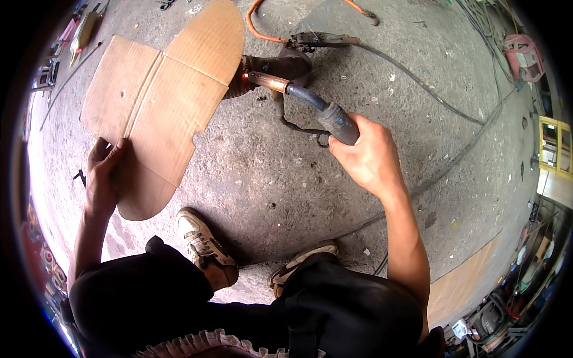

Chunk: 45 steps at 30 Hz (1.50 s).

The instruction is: The person welds a metal exhaust pipe on the floor using a welding torch, holding a piece of cardboard near the welding arc.

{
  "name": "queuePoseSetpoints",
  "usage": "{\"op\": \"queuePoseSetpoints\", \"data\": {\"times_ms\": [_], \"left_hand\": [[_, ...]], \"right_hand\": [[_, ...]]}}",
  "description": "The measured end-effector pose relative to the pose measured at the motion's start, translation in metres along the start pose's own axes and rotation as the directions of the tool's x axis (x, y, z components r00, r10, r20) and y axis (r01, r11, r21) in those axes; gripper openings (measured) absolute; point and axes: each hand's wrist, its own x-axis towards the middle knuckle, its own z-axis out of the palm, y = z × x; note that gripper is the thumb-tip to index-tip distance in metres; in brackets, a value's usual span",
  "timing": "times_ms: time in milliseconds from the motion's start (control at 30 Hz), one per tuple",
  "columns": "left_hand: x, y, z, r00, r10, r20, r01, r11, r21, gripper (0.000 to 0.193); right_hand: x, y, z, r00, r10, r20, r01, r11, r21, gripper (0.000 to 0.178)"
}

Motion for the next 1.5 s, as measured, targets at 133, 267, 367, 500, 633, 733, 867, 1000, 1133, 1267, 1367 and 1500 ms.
{"op": "queuePoseSetpoints", "data": {"times_ms": [133, 267, 367, 500, 633, 733, 867, 1000, 1133, 1267, 1367, 1500], "left_hand": [[-0.002, 0.004, 0.003, 0.999, -0.020, 0.029, 0.019, 1.000, 0.023, 0.042], [-0.006, 0.009, 0.007, 0.998, -0.043, 0.048, 0.038, 0.994, 0.100, 0.043], [-0.006, 0.010, 0.008, 0.995, -0.055, 0.081, 0.042, 0.988, 0.151, 0.043], [-0.005, 0.004, 0.010, 0.999, 0.000, 0.045, -0.003, 0.997, 0.077, 0.040], [0.003, 0.004, -0.013, 0.999, 0.024, -0.037, -0.024, 1.000, 0.001, 0.034], [0.006, -0.002, -0.021, 0.996, 0.024, -0.081, -0.025, 0.999, -0.022, 0.032], [0.004, -0.002, -0.017, 0.996, 0.008, -0.084, -0.007, 1.000, 0.008, 0.034], [0.004, -0.002, -0.013, 0.997, 0.008, -0.077, -0.008, 1.000, 0.003, 0.036], [0.005, -0.003, -0.012, 0.997, -0.004, -0.076, 0.002, 1.000, -0.024, 0.036], [0.005, -0.003, -0.006, 0.999, -0.004, -0.053, 0.003, 0.999, -0.033, 0.036], [0.003, 0.000, -0.001, 0.999, -0.013, -0.034, 0.013, 1.000, -0.008, 0.037], [0.001, 0.001, 0.006, 0.999, -0.035, -0.010, 0.035, 0.999, 0.031, 0.040]], "right_hand": [[0.000, -0.002, 0.000, 1.000, 0.016, 0.001, -0.016, 1.000, -0.009, 0.030], [0.000, -0.002, 0.001, 1.000, 0.023, 0.004, -0.023, 1.000, -0.011, 0.030], [0.000, -0.002, 0.001, 1.000, 0.023, -0.010, -0.023, 1.000, -0.020, 0.030], [-0.001, 0.001, 0.002, 0.999, 0.040, -0.029, -0.040, 0.999, -0.020, 0.031], [-0.002, -0.001, 0.000, 0.999, 0.017, -0.031, -0.017, 1.000, 0.000, 0.030], [-0.001, 0.000, 0.001, 0.999, 0.021, -0.028, -0.021, 1.000, 0.005, 0.029], [-0.001, 0.001, 0.001, 1.000, 0.010, -0.027, -0.010, 1.000, 0.004, 0.028], [-0.001, 0.004, 0.001, 0.999, -0.019, -0.040, 0.020, 1.000, 0.019, 0.029], [-0.003, 0.001, 0.000, 0.999, -0.001, -0.043, 0.003, 0.999, 0.044, 0.029], [-0.004, -0.005, -0.001, 1.000, 0.010, -0.016, -0.010, 1.000, -0.009, 0.029], [-0.003, -0.005, 0.003, 0.999, 0.036, -0.016, -0.037, 0.999, -0.019, 0.028], [-0.003, -0.007, 0.004, 0.999, 0.049, -0.020, -0.050, 0.999, -0.010, 0.028]]}}
